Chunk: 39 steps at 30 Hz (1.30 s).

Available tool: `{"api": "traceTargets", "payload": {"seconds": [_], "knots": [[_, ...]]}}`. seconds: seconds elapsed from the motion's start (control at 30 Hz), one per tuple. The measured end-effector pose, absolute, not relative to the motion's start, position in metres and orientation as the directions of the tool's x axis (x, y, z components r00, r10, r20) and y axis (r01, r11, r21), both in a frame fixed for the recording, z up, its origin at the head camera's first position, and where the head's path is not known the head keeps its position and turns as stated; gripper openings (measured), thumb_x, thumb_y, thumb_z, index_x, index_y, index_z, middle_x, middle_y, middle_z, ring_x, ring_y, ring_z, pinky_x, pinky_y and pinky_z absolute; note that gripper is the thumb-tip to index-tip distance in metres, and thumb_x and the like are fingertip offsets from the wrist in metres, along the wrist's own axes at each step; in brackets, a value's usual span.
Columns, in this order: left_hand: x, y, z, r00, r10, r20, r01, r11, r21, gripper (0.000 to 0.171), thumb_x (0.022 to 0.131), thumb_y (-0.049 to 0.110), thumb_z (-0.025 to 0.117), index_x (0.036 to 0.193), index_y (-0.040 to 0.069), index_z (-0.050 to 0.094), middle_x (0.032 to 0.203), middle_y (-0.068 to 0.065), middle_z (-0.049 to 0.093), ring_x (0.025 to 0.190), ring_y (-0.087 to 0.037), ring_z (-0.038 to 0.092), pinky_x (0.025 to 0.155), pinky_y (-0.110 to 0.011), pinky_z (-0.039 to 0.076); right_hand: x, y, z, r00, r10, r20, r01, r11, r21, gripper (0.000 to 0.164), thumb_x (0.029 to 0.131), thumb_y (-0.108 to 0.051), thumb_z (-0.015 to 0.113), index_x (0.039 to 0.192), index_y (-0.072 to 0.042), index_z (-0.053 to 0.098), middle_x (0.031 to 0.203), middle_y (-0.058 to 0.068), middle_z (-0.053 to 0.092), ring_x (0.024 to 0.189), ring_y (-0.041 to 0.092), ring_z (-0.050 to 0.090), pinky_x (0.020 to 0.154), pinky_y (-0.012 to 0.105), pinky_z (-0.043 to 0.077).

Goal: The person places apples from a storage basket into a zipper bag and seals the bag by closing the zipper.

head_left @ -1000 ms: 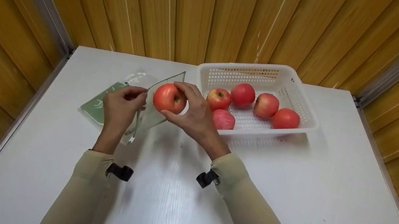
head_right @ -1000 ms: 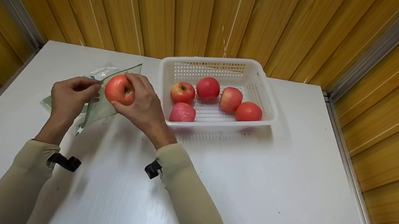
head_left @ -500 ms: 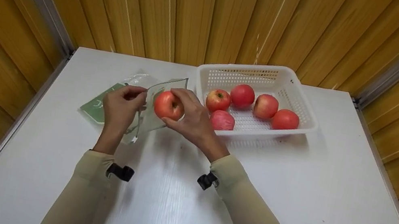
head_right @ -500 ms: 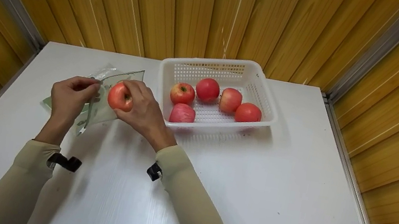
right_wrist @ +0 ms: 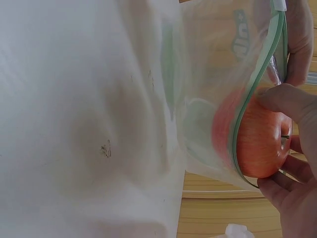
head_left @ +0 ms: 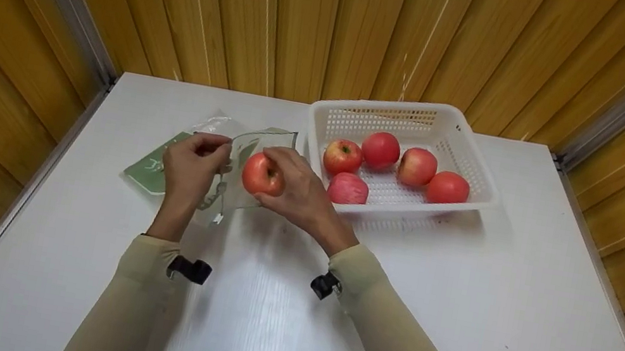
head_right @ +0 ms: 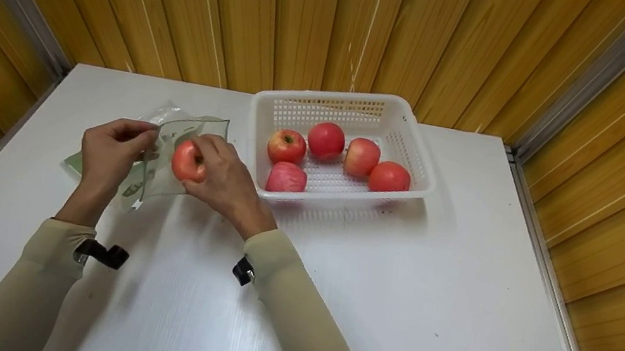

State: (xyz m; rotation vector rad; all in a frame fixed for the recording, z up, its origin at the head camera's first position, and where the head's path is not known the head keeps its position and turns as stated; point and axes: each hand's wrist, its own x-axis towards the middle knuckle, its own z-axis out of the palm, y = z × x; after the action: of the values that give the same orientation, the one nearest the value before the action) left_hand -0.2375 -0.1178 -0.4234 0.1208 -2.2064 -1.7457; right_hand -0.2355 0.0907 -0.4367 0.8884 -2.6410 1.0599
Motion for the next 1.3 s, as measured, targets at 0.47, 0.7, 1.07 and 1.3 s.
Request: {"api": "traceTargets", "payload": {"seconds": [0.47,0.7,1.07,1.3], "knots": [[-0.239,-0.114,-0.420,-0.943,-0.288,0.166,0.108,0.209,0.972,0.012,0.094,0.007,0.075,0.103,0.000,0.080,0.089,-0.012,0.074,0.071,-0.019,0.070,0.065,-0.027,0.062,-0.234,0.094,-0.436,-0.792,-0.426,0.437,-0.610,0.529,-0.590,0.060,0.093,-0.014,0.084,0.147,-0.002,0.058,0.146,0.012,0.060,0.137,0.023,0.057,0.114,0.030,0.044],[-0.238,-0.115,-0.420,-0.938,-0.281,0.205,0.128,0.268,0.955,0.013,0.096,0.009,0.075,0.105,0.002,0.081,0.090,-0.010,0.074,0.075,-0.020,0.069,0.063,-0.025,0.061,-0.234,0.106,-0.433,-0.744,-0.408,0.529,-0.666,0.512,-0.543,0.056,0.093,-0.014,0.085,0.142,0.001,0.061,0.141,0.015,0.064,0.133,0.026,0.060,0.111,0.031,0.047],[-0.238,-0.115,-0.421,-0.940,-0.286,0.185,0.102,0.280,0.954,0.015,0.096,0.011,0.075,0.108,0.003,0.081,0.094,-0.009,0.074,0.077,-0.020,0.068,0.065,-0.024,0.061,-0.237,0.131,-0.432,-0.736,-0.373,0.565,-0.669,0.532,-0.519,0.058,0.091,-0.014,0.086,0.141,0.003,0.061,0.143,0.017,0.064,0.135,0.029,0.059,0.112,0.036,0.047],[-0.238,-0.115,-0.421,-0.939,-0.280,0.200,0.123,0.270,0.955,0.014,0.096,0.010,0.076,0.106,0.002,0.081,0.092,-0.010,0.074,0.075,-0.020,0.069,0.064,-0.024,0.061,-0.241,0.149,-0.430,-0.761,-0.340,0.552,-0.636,0.558,-0.534,0.059,0.091,-0.014,0.086,0.143,0.001,0.061,0.144,0.017,0.063,0.135,0.030,0.058,0.113,0.037,0.047]]}}
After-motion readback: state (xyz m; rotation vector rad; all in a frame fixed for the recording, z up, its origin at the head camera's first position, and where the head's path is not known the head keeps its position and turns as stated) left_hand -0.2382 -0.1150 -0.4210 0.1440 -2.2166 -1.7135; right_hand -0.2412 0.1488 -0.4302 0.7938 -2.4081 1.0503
